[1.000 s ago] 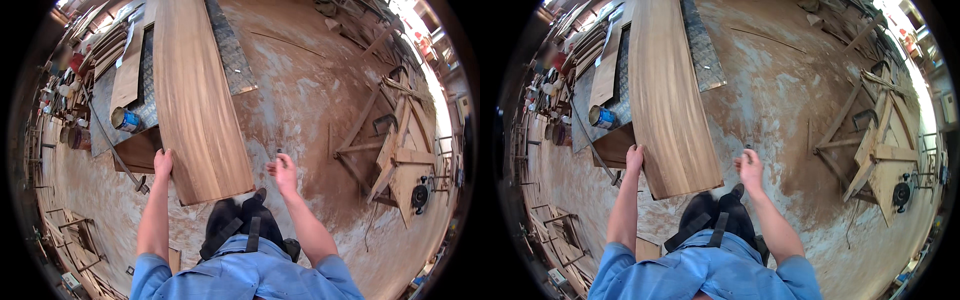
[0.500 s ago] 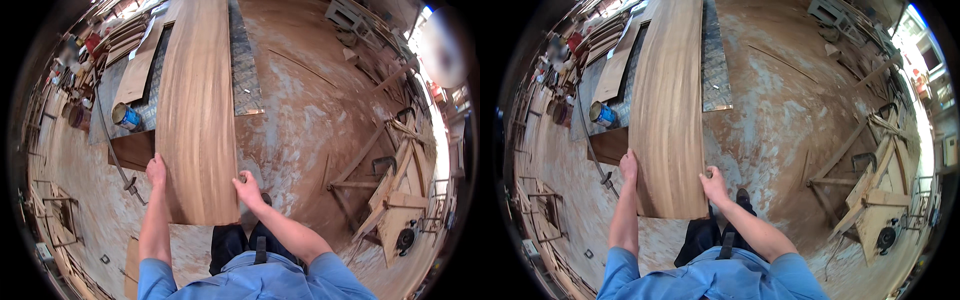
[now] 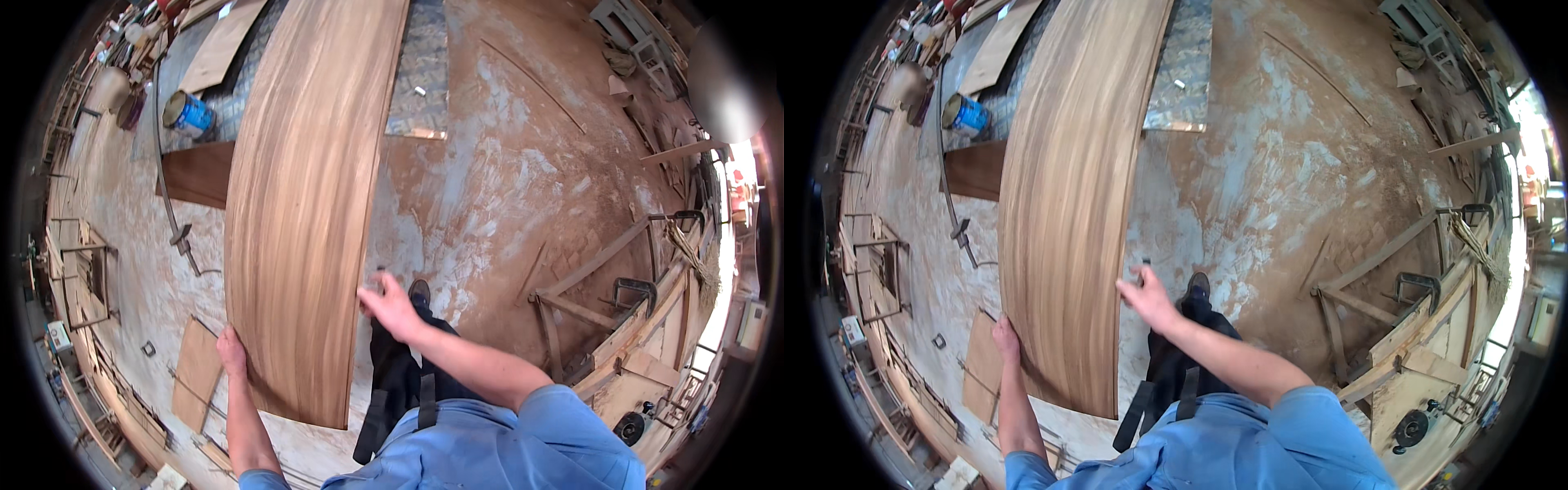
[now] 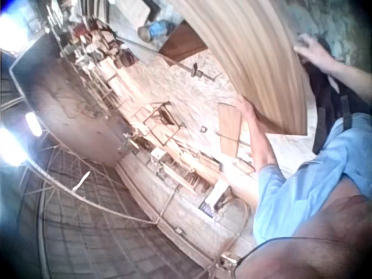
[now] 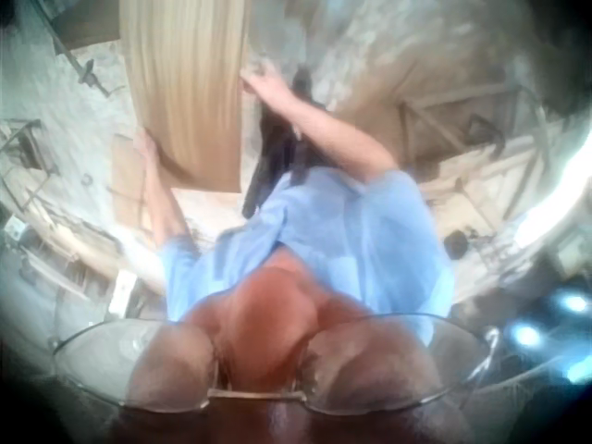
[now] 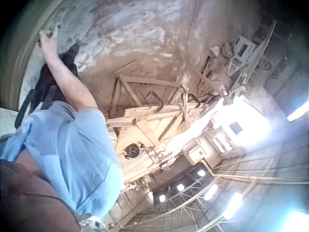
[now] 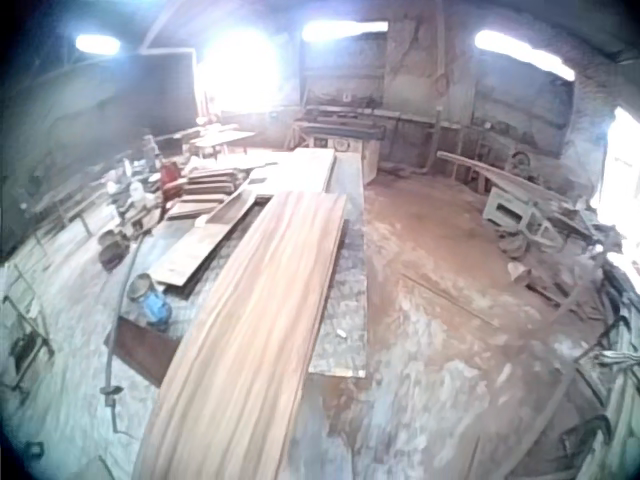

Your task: The person uses a hammer to drive nails into a wooden board clamped to a workbench. They then move to a different area to scrape a long wooden strip with a chisel. Finally, they use a chisel to clean the edges of a large wooden panel.

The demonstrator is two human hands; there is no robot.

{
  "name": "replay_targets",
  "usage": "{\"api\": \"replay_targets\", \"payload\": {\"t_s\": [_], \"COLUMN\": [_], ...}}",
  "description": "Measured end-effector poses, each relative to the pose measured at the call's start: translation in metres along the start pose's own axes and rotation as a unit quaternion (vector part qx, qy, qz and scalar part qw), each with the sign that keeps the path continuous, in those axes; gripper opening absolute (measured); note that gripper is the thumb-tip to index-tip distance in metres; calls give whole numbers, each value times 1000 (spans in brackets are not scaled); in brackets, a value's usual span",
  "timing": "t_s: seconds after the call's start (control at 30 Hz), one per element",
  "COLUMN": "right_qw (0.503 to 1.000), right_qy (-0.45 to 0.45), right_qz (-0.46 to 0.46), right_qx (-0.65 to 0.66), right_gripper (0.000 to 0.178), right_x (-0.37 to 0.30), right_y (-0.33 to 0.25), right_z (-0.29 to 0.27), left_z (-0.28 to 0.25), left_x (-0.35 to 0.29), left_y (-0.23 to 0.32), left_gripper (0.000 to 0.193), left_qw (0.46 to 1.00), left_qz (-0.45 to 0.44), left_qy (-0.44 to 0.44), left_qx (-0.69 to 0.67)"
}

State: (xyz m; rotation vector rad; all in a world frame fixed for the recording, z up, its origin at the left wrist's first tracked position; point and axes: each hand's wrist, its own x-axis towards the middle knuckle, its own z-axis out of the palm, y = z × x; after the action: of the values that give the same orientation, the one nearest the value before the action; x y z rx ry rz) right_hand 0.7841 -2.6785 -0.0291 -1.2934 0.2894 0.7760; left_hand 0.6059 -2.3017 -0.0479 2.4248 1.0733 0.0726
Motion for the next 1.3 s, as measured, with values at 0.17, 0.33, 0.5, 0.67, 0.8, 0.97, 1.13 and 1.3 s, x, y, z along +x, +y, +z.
{"api": "replay_targets", "payload": {"t_s": [0.17, 0.33, 0.5, 0.67, 0.8, 0.97, 1.13, 1.3], "right_qw": [994, 989, 987, 990, 993, 998, 985, 981], "right_qy": [22, -27, -11, -8, -26, 23, 103, 114], "right_qz": [5, 76, 125, 124, 100, 21, -61, -132], "right_qx": [104, 122, 96, 68, 50, 51, 123, 83], "right_gripper": [51, 46, 44, 46, 48, 34, 31, 28], "right_x": [26, 12, -6, -34, -38, -44, -61, -63], "right_y": [-31, -24, -12, -10, -5, -8, -69, -89], "right_z": [13, 27, 32, 42, 32, -13, -77, -89], "left_z": [-28, -62, -56, -23, -24, -21, -22, -29], "left_x": [-62, -103, -69, -6, -4, -11, -12, -12], "left_y": [-83, -49, -31, 27, 39, 15, 1, 16], "left_gripper": [52, 51, 50, 56, 62, 67, 68, 72], "left_qw": [997, 994, 994, 982, 976, 967, 977, 963], "left_qz": [-60, -98, -100, -133, -172, -182, -107, -186], "left_qy": [-3, -22, -47, -75, -91, -110, -96, -119], "left_qx": [38, -37, -2, -116, -101, -137, -157, -155]}}
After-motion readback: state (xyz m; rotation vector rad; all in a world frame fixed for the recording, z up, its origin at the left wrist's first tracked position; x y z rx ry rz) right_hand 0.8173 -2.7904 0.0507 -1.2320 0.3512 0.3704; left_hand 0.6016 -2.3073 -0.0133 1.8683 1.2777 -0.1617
